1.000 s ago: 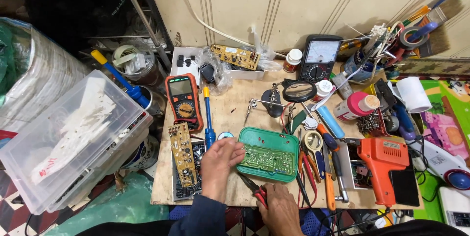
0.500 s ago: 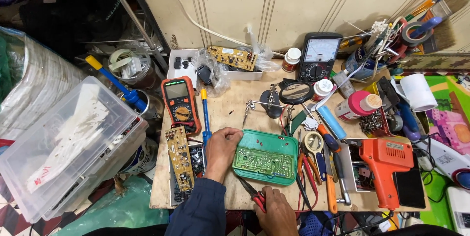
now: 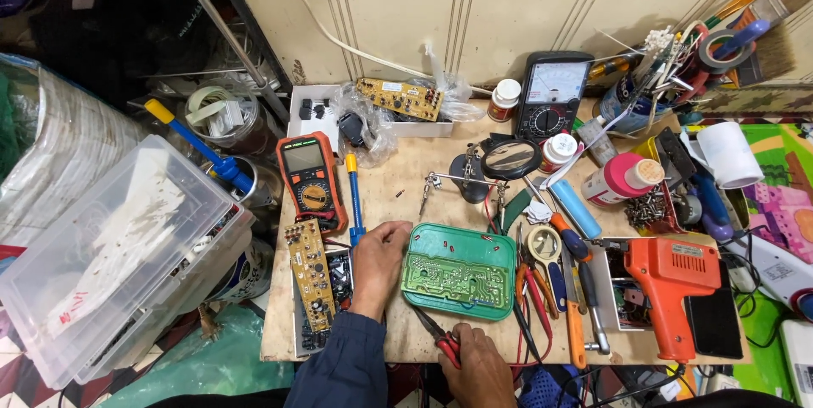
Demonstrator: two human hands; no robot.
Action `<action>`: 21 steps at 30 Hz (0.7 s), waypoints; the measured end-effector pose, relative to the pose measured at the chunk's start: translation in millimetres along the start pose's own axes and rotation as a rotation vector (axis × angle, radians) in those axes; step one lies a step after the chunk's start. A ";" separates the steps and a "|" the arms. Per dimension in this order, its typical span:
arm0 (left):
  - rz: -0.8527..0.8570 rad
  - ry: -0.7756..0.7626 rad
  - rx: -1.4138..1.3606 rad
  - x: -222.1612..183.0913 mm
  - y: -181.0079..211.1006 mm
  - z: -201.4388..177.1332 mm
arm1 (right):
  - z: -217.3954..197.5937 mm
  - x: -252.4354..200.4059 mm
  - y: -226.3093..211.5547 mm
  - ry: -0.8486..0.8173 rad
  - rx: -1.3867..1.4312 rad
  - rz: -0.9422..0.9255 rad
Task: Trimming excess component leads from a circuit board using side cutters at a repair bench.
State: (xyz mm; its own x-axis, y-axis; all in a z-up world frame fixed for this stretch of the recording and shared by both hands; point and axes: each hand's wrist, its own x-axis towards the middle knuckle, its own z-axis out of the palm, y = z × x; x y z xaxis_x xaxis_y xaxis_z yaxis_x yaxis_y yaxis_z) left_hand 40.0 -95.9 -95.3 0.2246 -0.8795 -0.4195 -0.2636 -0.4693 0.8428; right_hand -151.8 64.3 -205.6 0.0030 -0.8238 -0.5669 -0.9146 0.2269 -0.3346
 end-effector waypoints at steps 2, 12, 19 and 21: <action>0.011 0.029 0.020 0.4 -7.8 -2.2 | -2.2 0.5 -1.4 -0.010 -0.004 0.002; 0.284 0.005 0.330 -17.2 -9.0 26.4 | 9.8 -5.7 26.5 0.362 -0.240 -0.180; 0.498 0.047 0.554 0.8 -44.8 53.1 | -40.0 -60.0 192.6 0.724 0.142 -0.435; 0.273 -0.015 0.651 -7.2 -25.6 42.8 | -78.6 -123.3 360.0 -0.545 1.223 -0.209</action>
State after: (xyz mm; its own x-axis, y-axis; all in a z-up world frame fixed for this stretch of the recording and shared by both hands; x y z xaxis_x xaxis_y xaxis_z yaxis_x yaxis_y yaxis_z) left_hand 5.0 -80.9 -128.3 0.0590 -0.9713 -0.2304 -0.8173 -0.1795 0.5476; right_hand -513.2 206.7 -197.0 0.5163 -0.6552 -0.5515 0.0635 0.6715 -0.7383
